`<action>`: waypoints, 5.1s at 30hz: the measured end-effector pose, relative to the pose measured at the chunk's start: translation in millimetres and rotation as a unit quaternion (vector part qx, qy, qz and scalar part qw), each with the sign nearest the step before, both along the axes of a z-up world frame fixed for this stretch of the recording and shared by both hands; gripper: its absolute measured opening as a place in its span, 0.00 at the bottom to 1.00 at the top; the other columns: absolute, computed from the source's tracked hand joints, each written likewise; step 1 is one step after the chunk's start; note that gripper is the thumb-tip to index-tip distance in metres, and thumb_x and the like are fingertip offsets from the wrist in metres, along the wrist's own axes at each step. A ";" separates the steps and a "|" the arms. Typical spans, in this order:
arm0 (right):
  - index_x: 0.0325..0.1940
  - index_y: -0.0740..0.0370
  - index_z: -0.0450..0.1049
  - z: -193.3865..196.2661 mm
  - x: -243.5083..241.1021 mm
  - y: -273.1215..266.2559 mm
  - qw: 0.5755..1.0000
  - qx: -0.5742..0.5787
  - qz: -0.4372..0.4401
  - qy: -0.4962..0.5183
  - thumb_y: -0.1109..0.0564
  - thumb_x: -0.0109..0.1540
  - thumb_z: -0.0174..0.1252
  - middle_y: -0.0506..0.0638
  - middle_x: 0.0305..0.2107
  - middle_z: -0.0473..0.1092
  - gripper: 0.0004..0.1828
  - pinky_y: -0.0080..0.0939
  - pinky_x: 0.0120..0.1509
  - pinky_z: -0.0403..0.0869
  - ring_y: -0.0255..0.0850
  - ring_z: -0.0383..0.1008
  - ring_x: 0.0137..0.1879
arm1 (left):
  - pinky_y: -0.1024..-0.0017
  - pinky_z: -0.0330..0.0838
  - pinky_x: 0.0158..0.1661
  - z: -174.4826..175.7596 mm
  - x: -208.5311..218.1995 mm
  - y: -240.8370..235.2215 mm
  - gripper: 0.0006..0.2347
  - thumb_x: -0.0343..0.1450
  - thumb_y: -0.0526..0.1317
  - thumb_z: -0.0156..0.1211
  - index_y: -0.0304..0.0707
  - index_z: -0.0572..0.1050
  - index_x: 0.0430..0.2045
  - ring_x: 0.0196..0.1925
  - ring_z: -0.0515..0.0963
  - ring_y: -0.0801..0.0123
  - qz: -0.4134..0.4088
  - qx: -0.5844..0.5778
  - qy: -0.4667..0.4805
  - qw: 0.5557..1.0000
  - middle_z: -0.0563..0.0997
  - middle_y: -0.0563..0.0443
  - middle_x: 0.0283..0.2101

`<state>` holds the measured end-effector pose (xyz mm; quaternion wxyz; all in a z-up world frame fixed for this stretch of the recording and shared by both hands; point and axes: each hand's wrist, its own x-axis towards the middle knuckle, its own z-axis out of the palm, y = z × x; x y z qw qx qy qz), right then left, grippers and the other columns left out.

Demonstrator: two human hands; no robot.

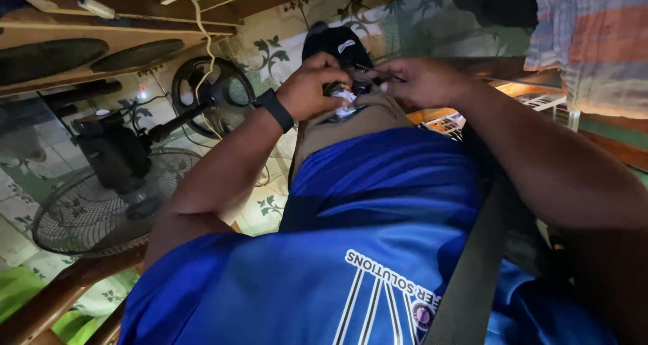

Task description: The recorder retrieves a fiber optic connector and other components from a bag and installs them onto a network terminal.

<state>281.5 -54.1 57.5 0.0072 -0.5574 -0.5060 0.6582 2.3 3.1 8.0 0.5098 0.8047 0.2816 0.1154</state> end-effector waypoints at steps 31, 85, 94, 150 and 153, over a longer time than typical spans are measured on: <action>0.68 0.57 0.68 46.8 3.3 12.9 0.988 0.081 -0.112 -0.072 0.46 0.59 0.68 0.51 0.53 0.75 0.35 0.44 0.56 0.75 0.39 0.76 0.54 | 0.80 0.75 0.37 24.6 24.1 -0.7 0.09 0.72 0.37 0.67 0.33 0.83 0.43 0.33 0.79 0.83 0.284 -0.169 -0.102 0.938 0.84 0.57 0.32; 0.56 0.67 0.75 131.1 23.2 -68.6 0.793 0.452 -0.409 -0.001 0.58 0.64 0.68 0.45 0.45 0.69 0.18 0.31 0.40 0.65 0.29 0.63 0.37 | 0.70 0.72 0.61 129.5 140.9 33.8 0.14 0.80 0.38 0.58 0.29 0.73 0.58 0.56 0.79 0.70 -0.094 -0.280 -0.328 0.897 0.81 0.48 0.53; 0.67 0.60 0.64 118.8 -10.3 -22.8 0.723 0.495 -0.475 0.075 0.63 0.74 0.53 0.45 0.45 0.64 0.16 0.32 0.53 0.69 0.31 0.66 0.47 | 0.66 0.67 0.69 144.1 128.2 99.9 0.14 0.82 0.42 0.54 0.31 0.76 0.57 0.68 0.72 0.63 -0.233 -0.156 -0.333 0.900 0.73 0.45 0.64; 0.55 0.68 0.73 139.0 -1.2 -12.8 0.820 0.411 -0.399 0.022 0.60 0.70 0.64 0.48 0.52 0.69 0.11 0.26 0.55 0.69 0.28 0.70 0.49 | 0.63 0.78 0.45 -57.8 -122.7 36.9 0.11 0.70 0.32 0.63 0.40 0.79 0.46 0.46 0.85 0.55 0.188 -0.024 0.138 0.972 0.84 0.43 0.43; 0.55 0.68 0.73 134.0 0.6 -10.8 0.822 0.412 -0.391 0.027 0.61 0.70 0.63 0.48 0.54 0.68 0.11 0.27 0.57 0.69 0.29 0.71 0.51 | 0.58 0.76 0.43 -51.9 -131.8 46.3 0.13 0.65 0.29 0.61 0.39 0.82 0.41 0.41 0.82 0.46 0.057 0.151 0.138 0.977 0.83 0.39 0.37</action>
